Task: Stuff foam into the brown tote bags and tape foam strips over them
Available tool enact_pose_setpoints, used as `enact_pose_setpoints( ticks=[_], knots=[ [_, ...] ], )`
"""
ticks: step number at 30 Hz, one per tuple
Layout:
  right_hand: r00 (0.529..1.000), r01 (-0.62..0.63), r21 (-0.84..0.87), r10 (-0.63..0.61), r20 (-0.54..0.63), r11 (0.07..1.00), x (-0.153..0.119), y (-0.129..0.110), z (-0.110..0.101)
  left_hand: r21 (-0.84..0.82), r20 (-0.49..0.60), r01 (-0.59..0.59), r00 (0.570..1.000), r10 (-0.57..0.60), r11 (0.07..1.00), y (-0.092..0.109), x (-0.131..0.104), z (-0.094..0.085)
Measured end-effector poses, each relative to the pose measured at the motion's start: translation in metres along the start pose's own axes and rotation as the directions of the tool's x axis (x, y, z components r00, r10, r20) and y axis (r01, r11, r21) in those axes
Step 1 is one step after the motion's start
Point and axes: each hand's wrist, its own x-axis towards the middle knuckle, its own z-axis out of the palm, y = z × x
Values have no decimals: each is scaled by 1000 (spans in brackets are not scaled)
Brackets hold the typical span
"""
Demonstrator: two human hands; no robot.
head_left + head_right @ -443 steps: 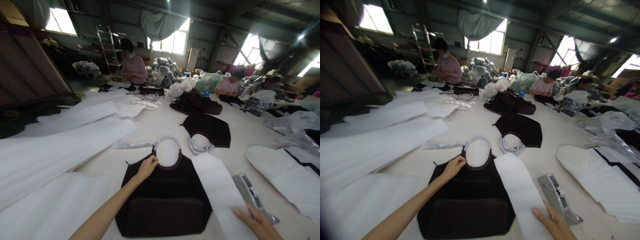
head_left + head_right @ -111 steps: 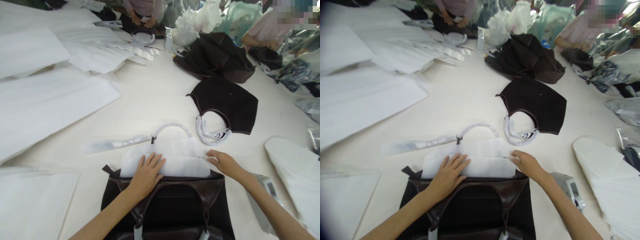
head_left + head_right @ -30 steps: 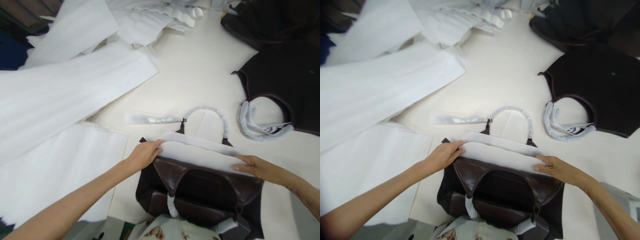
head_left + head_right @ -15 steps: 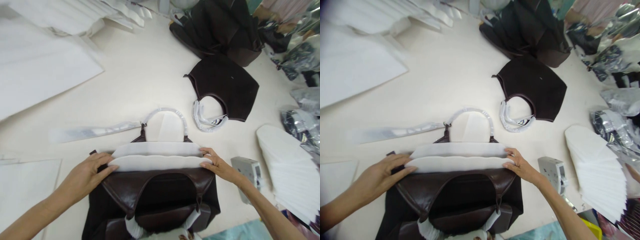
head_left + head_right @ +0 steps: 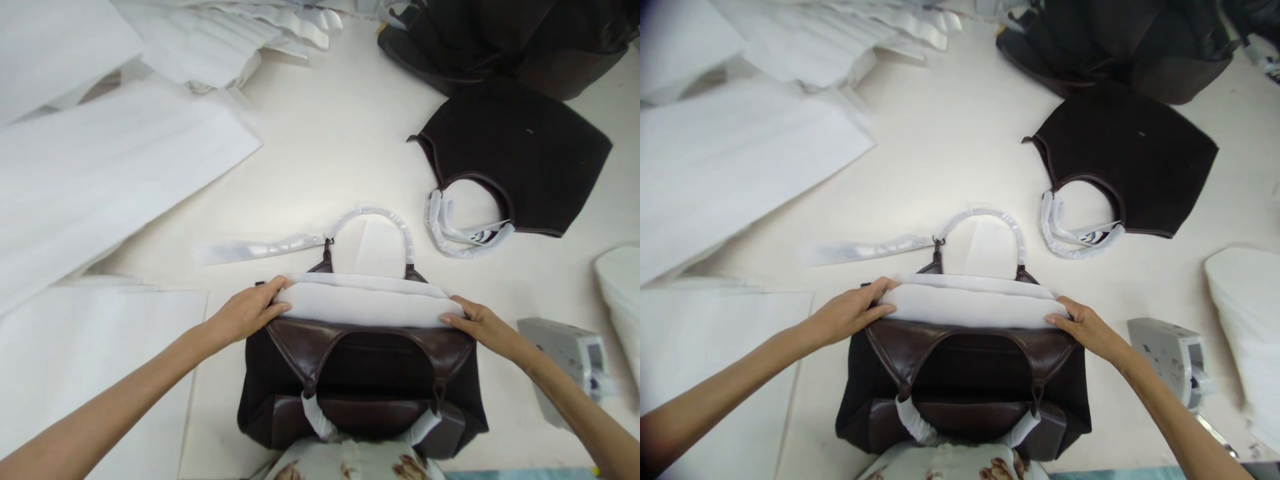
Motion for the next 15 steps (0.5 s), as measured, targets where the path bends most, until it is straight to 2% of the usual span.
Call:
enact_pose_setpoints(
  ticks=[2,5,7,8,9,11,15],
  knots=[
    [999,3,26,-4,45,1000,2,-3,-3,112,-125,-6,992,20,994,9,-4,-5],
    [997,6,94,-14,74,996,4,-2,-5,242,-318,-163,918,237,957,29,2,-7],
    [997,3,129,-13,80,992,5,0,-4,251,-339,-308,860,382,917,48,16,-2],
    [997,-2,134,-9,80,991,5,1,-3,249,-327,-358,843,426,900,58,24,3],
    [997,-6,132,-4,76,991,5,2,-2,252,-308,-380,841,446,890,68,33,8],
    [997,-9,116,1,73,993,3,4,-1,270,-263,-364,863,432,891,82,47,18],
    [988,-19,110,2,152,994,-3,2,-8,294,-183,-316,908,377,902,93,53,29]
  ],
)
